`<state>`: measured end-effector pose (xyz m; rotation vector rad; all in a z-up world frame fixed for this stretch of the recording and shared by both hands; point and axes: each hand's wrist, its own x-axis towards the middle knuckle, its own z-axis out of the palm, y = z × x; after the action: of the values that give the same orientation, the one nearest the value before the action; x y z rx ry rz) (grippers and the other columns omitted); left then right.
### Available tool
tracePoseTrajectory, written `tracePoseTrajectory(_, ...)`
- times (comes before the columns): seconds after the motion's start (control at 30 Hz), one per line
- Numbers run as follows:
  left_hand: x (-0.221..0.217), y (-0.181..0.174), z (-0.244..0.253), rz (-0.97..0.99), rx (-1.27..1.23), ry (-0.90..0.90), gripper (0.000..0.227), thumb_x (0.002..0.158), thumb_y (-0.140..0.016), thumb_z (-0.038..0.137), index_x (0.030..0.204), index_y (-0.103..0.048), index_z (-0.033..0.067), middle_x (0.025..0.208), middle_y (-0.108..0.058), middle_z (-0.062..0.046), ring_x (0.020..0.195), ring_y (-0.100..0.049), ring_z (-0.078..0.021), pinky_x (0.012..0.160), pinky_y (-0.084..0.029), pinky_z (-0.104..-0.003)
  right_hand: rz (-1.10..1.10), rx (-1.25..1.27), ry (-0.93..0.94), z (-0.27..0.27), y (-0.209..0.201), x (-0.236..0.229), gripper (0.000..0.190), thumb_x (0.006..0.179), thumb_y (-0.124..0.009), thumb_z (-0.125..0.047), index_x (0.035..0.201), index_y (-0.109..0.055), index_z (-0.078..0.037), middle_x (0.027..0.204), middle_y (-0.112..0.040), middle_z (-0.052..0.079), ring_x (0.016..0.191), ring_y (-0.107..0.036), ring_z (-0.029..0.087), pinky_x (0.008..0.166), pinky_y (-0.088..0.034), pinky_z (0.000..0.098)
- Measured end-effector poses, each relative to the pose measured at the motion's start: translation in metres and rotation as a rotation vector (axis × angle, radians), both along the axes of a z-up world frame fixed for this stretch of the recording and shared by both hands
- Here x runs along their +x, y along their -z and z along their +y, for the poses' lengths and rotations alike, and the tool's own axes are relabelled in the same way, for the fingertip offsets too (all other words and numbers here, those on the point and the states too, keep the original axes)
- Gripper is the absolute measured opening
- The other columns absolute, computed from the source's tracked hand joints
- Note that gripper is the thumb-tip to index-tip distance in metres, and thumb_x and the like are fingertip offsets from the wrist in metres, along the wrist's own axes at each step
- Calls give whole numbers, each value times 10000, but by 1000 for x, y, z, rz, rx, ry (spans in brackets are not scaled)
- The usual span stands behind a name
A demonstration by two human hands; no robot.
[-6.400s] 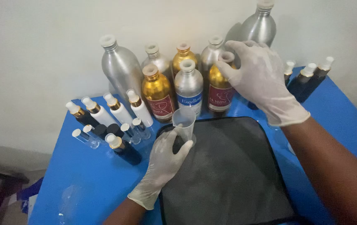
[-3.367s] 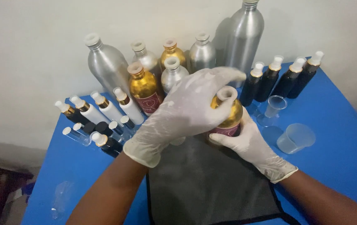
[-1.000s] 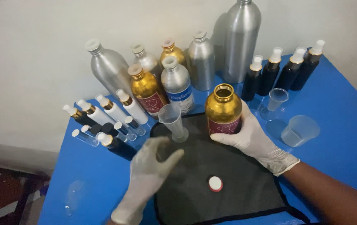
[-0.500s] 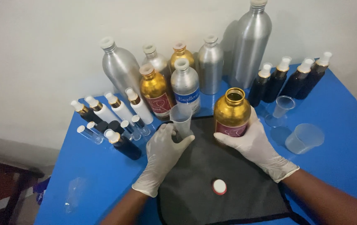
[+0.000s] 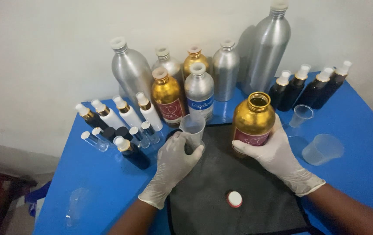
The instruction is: Mixing and pouring liquids from large aluminum bottles into measuring cups on a blue table.
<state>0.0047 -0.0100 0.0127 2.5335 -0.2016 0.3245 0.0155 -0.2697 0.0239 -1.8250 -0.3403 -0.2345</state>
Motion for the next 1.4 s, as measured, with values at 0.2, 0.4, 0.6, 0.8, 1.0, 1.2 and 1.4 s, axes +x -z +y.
tracePoseTrajectory(0.2,2,12,4,-10,-30,38,345,824,-816,348,921,-680,47,955,-698,-86,867,-714,-234,758,-591,-381,23,-91,-19,8,-22,1,888,696,-904,-226,1418,-416,-54,1332,-621,100,1254,-626,202,1070,-507,388)
tracePoseTrajectory(0.4,-3,10,5,-135,-24,32,417,729,-882,376,900,-714,34,879,-696,-104,814,-697,-264,702,-569,-409,-26,-98,-30,15,-34,6,934,717,-895,-258,1463,-376,-42,1355,-595,112,1277,-612,215,1081,-504,397)
tracePoseTrajectory(0.6,2,14,8,-86,38,38,372,803,-848,361,874,-699,28,848,-682,-94,785,-689,-247,667,-566,-393,-75,-139,20,18,-35,8,958,706,-905,-251,1473,-374,-32,1380,-586,128,1300,-598,226,1096,-484,398)
tracePoseTrajectory(0.8,5,16,6,-165,30,77,332,795,-842,311,845,-689,20,824,-670,-107,776,-679,-270,668,-555,-410,-106,-207,55,15,-35,4,962,713,-901,-266,1484,-378,-26,1379,-623,142,1278,-640,231,1065,-527,381)
tracePoseTrajectory(1.0,4,15,6,-71,26,57,348,800,-829,352,878,-705,36,845,-674,-97,806,-682,-258,705,-559,-410,-170,-329,95,18,-42,2,959,696,-919,-287,1459,-400,-23,1342,-647,160,1233,-670,251,1020,-546,385)
tracePoseTrajectory(1.2,5,16,7,-66,56,62,386,790,-837,387,894,-722,34,820,-668,-95,801,-676,-259,704,-553,-416,-244,-346,101,19,-48,2,946,702,-915,-291,1461,-417,-26,1349,-648,171,1227,-676,267,1008,-555,382)
tracePoseTrajectory(1.4,7,24,7,-53,79,54,408,818,-814,412,917,-727,26,815,-669,-93,778,-677,-243,677,-561,-397,-303,-409,123,20,-49,2,952,689,-928,-298,1462,-442,-28,1332,-658,187,1217,-681,276,1003,-559,384)
